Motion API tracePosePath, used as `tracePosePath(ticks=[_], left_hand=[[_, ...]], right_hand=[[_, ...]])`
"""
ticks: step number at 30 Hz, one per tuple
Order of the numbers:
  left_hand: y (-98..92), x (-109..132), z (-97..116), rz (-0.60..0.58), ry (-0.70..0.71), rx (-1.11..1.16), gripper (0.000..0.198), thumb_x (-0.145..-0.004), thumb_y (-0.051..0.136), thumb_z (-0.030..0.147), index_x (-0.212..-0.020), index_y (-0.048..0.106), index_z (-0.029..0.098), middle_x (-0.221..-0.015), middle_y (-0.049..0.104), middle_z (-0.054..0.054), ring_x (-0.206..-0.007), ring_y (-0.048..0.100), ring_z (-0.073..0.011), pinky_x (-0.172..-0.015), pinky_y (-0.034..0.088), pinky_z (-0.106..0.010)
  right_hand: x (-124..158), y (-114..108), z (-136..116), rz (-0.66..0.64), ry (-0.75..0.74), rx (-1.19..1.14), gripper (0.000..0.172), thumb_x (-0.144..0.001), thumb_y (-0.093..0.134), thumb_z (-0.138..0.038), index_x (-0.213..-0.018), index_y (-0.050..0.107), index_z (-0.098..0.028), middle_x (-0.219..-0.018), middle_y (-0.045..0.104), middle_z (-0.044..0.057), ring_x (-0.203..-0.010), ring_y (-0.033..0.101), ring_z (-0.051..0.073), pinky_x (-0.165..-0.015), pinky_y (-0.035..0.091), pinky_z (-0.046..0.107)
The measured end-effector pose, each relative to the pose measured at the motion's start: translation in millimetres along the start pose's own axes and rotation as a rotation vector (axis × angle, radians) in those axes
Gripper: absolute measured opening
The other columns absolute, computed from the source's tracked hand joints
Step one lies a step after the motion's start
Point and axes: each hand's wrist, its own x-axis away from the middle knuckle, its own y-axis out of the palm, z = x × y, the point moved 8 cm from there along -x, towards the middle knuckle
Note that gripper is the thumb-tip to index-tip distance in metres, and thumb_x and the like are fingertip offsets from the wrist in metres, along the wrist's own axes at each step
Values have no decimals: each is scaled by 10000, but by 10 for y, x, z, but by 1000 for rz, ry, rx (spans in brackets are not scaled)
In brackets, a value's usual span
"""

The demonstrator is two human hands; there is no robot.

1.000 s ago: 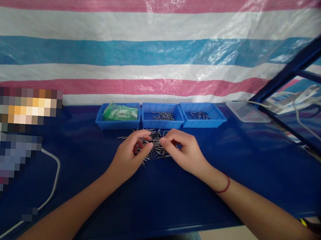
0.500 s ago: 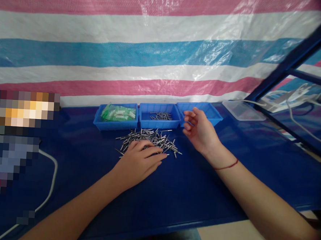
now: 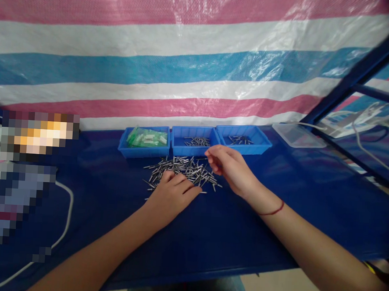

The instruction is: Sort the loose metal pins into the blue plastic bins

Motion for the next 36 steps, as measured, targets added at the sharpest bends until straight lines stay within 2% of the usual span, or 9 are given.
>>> tracePosePath(ticks=[2,6,9,13,16,20,24,28,36], left_hand=[[-41,1,-53,44,-49,7,231,-955,437,186,-1128,588,202,-959,683,-51,-885,557,-207,-787,360,-361],[-207,41,-222,187,-148,60,266,-952,391,153,-1176,536,153,-1012,653,-94,-932,559,-225,-836,425,-368],[-277,72,-286,228,-147,103,305,-956,361,139,-1233,483,169,-1028,633,-93,-951,573,-217,-864,455,-369],[-294,97,-333,246,-179,187,324,-955,367,142,-1261,459,197,-1054,617,-82,-989,582,-198,-877,468,-355],[-304,119,-391,289,-274,287,310,-943,399,145,-1238,482,190,-1027,630,-72,-962,595,-182,-863,475,-338],[-286,201,-527,387,-501,495,372,-892,530,236,-1256,467,190,-1058,628,-71,-902,618,-168,-773,506,-299],[-157,232,-567,341,-627,714,231,-875,557,294,-1078,579,185,-965,664,-48,-803,641,-153,-687,512,-267],[-136,247,-582,348,-651,779,166,-883,544,317,-950,617,183,-893,679,-34,-777,643,-154,-673,505,-258],[-201,228,-574,339,-579,714,132,-895,527,280,-927,617,190,-895,663,-29,-791,616,-146,-702,491,-251]], right_hand=[[28,80,-47,-83,-42,160,195,-784,558,-335,-716,607,-159,-605,501,-31,-481,389,71,-431,255,222],[150,326,-80,-366,-154,468,261,-838,536,-366,-700,610,-156,-582,483,-36,-528,407,83,-486,296,225],[240,443,-69,-498,-222,517,300,-872,516,-384,-696,598,-156,-601,489,-31,-554,409,87,-527,323,231],[295,510,-47,-572,-240,504,310,-889,509,-395,-718,611,-157,-629,515,-24,-566,421,90,-549,337,232],[308,530,-8,-596,-185,460,311,-882,526,-417,-746,628,-155,-634,532,-20,-557,435,90,-536,343,227],[298,530,41,-565,-104,348,329,-863,548,-453,-779,640,-149,-654,556,-6,-555,467,90,-525,368,222],[294,533,65,-544,-73,282,348,-841,568,-485,-796,648,-150,-578,498,-28,-523,441,86,-494,348,215],[298,537,57,-537,-67,283,345,-835,581,-480,-792,653,-145,-552,483,-33,-515,436,83,-486,345,213],[309,568,40,-509,-40,247,252,-843,589,-394,-852,648,-150,-608,497,-32,-519,458,74,-494,374,207]])
